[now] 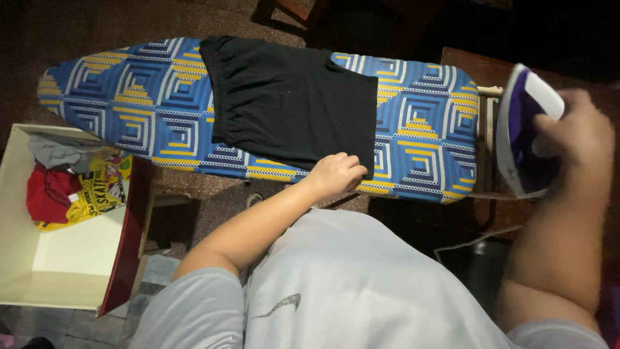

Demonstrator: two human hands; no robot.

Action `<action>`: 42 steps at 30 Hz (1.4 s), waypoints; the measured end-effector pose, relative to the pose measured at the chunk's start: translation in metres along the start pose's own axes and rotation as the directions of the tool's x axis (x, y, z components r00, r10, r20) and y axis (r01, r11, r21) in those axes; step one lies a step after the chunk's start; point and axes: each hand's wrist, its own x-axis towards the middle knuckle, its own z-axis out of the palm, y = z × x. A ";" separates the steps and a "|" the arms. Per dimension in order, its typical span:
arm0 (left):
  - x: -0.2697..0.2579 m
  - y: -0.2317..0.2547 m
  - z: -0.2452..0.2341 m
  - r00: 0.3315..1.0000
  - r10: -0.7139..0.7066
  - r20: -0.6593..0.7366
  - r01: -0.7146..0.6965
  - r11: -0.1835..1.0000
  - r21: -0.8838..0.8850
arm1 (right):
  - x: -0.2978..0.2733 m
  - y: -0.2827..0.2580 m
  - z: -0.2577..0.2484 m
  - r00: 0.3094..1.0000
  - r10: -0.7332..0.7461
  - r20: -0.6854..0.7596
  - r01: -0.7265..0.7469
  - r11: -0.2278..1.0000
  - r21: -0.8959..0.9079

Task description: The person irons a white t-shirt and a black t-shirt on an ironing board using a steam iron. After ironing, the person folds the shirts and places them into a drawer along with other folded clothes.

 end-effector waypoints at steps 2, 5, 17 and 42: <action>0.001 0.006 -0.008 1.000 0.005 0.023 -0.004 0.999 -0.033 | -0.031 -0.060 -0.039 0.999 -0.025 0.029 0.024 1.000 0.015; -0.002 0.013 -0.020 0.998 0.001 0.070 0.007 0.994 -0.113 | -0.066 -0.146 -0.066 0.967 -0.240 0.085 0.240 0.971 0.015; -0.059 0.008 -0.032 0.912 -0.295 0.284 0.404 0.767 -0.499 | -0.129 -0.321 0.022 0.431 -0.829 0.356 0.899 0.430 -0.086; -0.134 -0.190 -0.146 0.335 -0.914 -0.228 0.923 0.367 -0.114 | -0.121 -0.360 0.041 0.509 -0.707 0.491 0.848 0.509 -0.147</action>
